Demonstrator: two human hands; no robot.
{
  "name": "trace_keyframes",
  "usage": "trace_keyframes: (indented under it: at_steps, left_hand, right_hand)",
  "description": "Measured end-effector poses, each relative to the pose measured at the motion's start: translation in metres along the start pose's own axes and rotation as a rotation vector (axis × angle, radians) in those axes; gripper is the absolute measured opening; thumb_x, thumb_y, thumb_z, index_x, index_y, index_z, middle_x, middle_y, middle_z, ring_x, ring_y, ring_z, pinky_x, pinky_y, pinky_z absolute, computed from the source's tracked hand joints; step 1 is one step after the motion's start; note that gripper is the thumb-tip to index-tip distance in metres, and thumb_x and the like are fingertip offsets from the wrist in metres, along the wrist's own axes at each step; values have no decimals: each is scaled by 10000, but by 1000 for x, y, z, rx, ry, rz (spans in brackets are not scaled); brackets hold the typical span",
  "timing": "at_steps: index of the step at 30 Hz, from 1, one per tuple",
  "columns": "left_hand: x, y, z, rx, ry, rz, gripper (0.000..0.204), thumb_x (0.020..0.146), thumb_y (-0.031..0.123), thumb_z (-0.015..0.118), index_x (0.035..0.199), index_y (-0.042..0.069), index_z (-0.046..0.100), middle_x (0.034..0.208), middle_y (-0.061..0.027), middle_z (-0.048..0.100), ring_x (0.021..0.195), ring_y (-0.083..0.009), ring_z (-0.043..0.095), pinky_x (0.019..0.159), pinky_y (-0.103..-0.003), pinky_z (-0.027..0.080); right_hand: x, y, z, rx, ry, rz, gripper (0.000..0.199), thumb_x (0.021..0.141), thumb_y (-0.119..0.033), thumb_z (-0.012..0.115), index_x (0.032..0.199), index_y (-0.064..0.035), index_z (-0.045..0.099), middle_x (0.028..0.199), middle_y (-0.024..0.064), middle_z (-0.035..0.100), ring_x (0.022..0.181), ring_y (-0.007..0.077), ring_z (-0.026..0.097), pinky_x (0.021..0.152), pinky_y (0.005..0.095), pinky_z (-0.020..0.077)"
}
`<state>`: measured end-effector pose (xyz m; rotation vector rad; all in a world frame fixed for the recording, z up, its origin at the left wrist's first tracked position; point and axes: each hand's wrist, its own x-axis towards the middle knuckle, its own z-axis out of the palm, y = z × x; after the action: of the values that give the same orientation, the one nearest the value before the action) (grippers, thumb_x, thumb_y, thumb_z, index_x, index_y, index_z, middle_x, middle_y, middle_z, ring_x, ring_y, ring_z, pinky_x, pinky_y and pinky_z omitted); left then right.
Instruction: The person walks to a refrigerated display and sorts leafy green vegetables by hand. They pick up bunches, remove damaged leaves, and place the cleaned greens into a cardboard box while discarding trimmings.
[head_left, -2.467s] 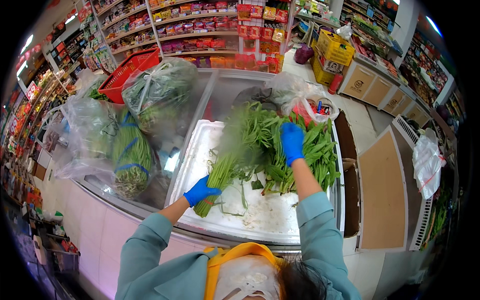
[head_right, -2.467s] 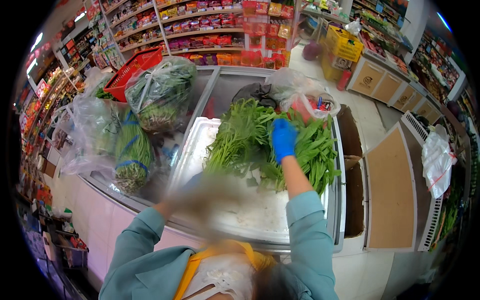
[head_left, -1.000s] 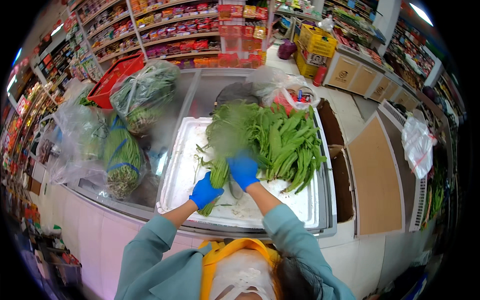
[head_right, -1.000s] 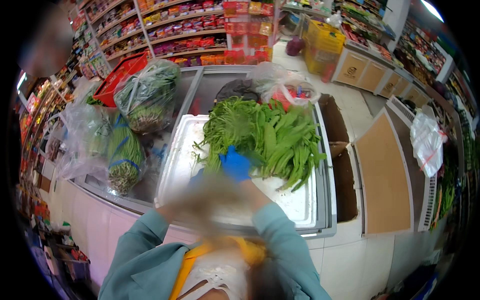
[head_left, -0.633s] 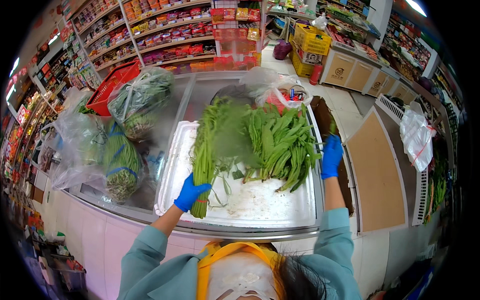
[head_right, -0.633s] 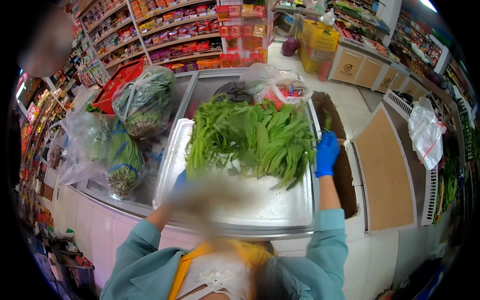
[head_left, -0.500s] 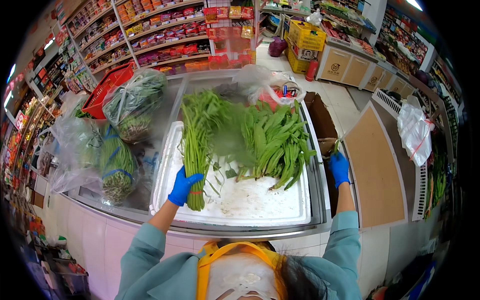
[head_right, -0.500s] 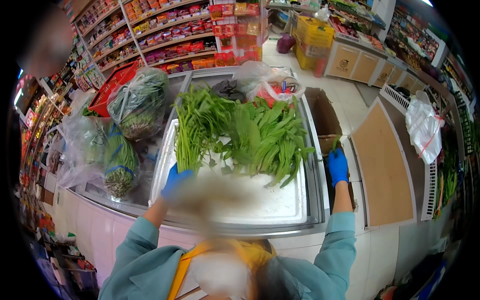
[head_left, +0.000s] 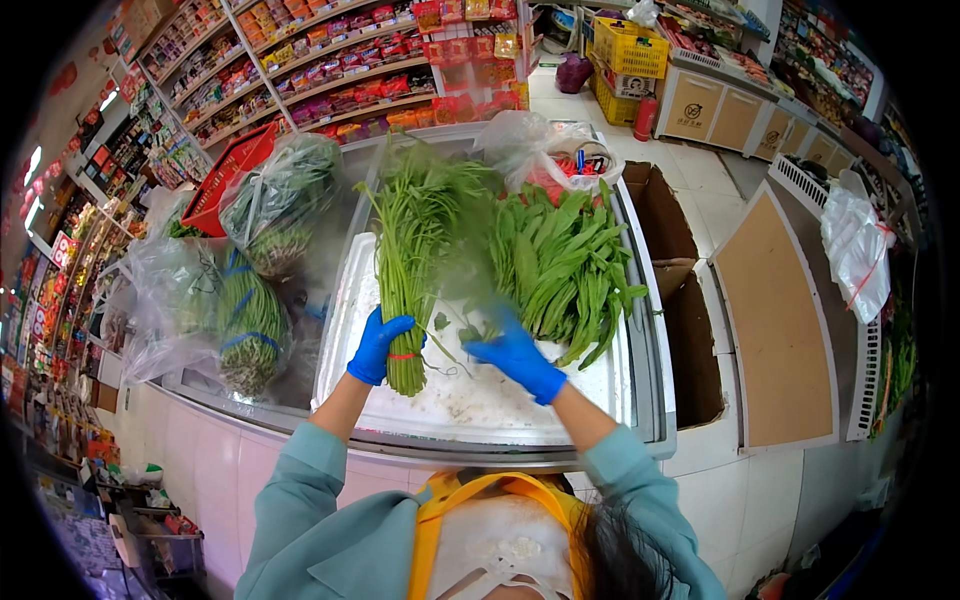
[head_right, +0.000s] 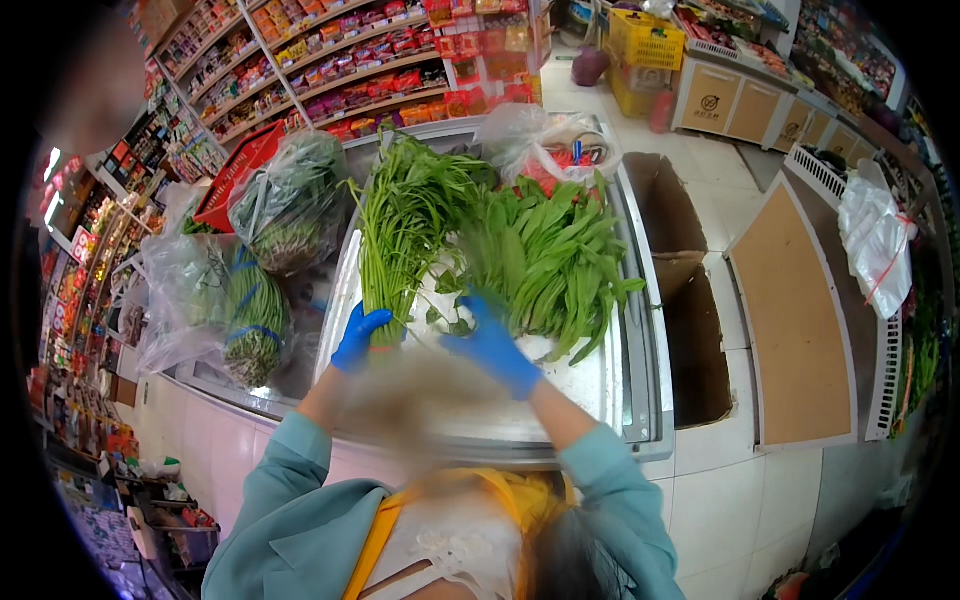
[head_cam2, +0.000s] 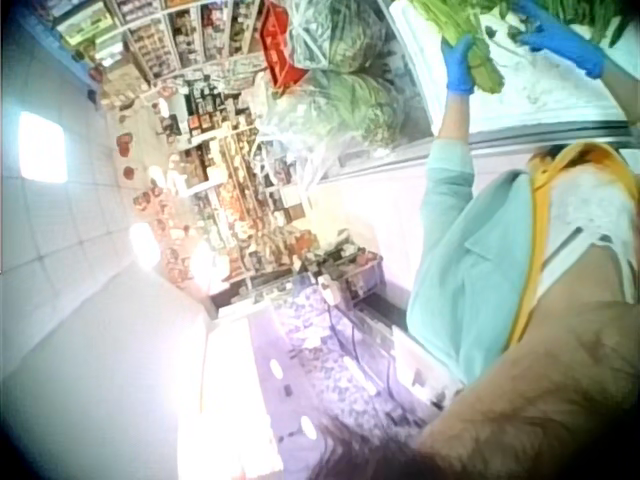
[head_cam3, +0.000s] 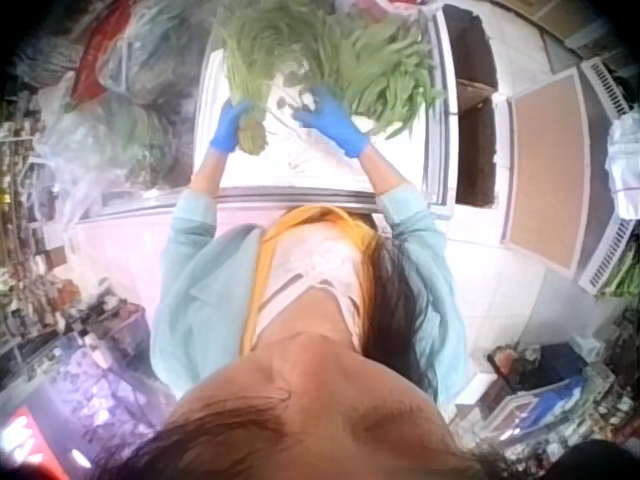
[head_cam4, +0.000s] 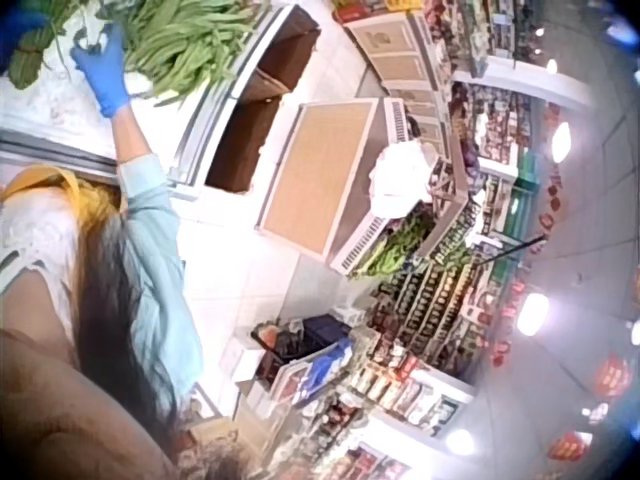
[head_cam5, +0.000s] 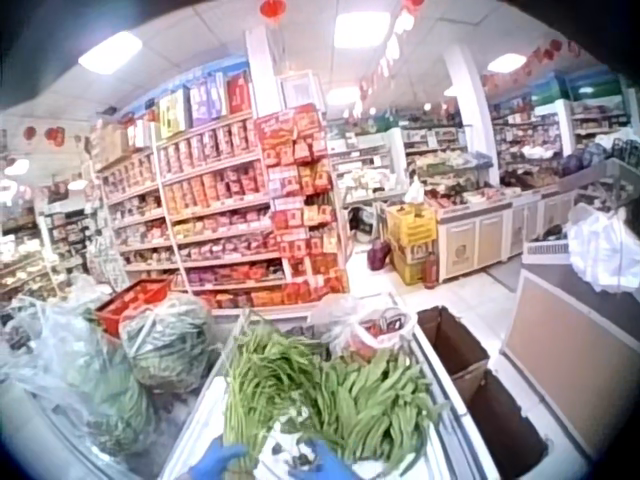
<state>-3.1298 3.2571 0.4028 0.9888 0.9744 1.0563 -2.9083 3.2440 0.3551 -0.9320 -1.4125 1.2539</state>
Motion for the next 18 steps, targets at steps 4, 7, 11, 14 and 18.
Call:
trace_keyframes:
  at_steps: [4, 7, 11, 14, 18]
  left_hand:
    - [-1, 0, -1, 15, -9, 19, 403, 740, 106, 617, 1097, -6, 468, 884, -105, 579, 728, -189, 592, 645, -306, 505]
    - [-6, 0, -19, -3, -55, -57, 431, 732, 112, 624, 1117, 2, 463, 882, -105, 579, 721, -189, 591, 633, -312, 506]
    - [-10, -4, -17, -1, -42, -77, 431, 723, 106, 622, 1114, 13, 465, 857, -106, 578, 700, -196, 593, 612, -312, 506]
    - [-11, -1, -16, -25, -62, -91, 445, 721, 103, 617, 1127, 14, 460, 863, -104, 576, 701, -195, 593, 604, -314, 508]
    - [-12, -9, -42, 66, -78, -16, 461, 716, 104, 617, 1138, 13, 454, 873, -109, 578, 704, -198, 595, 610, -322, 513]
  right_hand:
    - [22, 2, 48, -428, -176, -95, 392, 815, -209, 590, 1144, -24, 483, 769, 121, 603, 672, 170, 595, 558, 284, 467]
    - [38, -5, 20, -385, -242, -156, 221, 822, -224, 525, 927, -49, 610, 773, 133, 610, 654, 259, 583, 603, 350, 456]
    - [53, -14, 19, -416, -79, 47, 192, 808, -225, 524, 869, -65, 613, 745, 156, 602, 720, 322, 575, 624, 406, 431]
    - [60, 4, 25, -872, 155, 11, 199, 834, -224, 497, 880, -62, 603, 780, 168, 607, 706, 337, 567, 592, 397, 429]
    - [77, 21, -9, -426, 355, 2, 265, 819, -235, 541, 1021, -64, 552, 857, 158, 613, 714, 309, 584, 591, 389, 455]
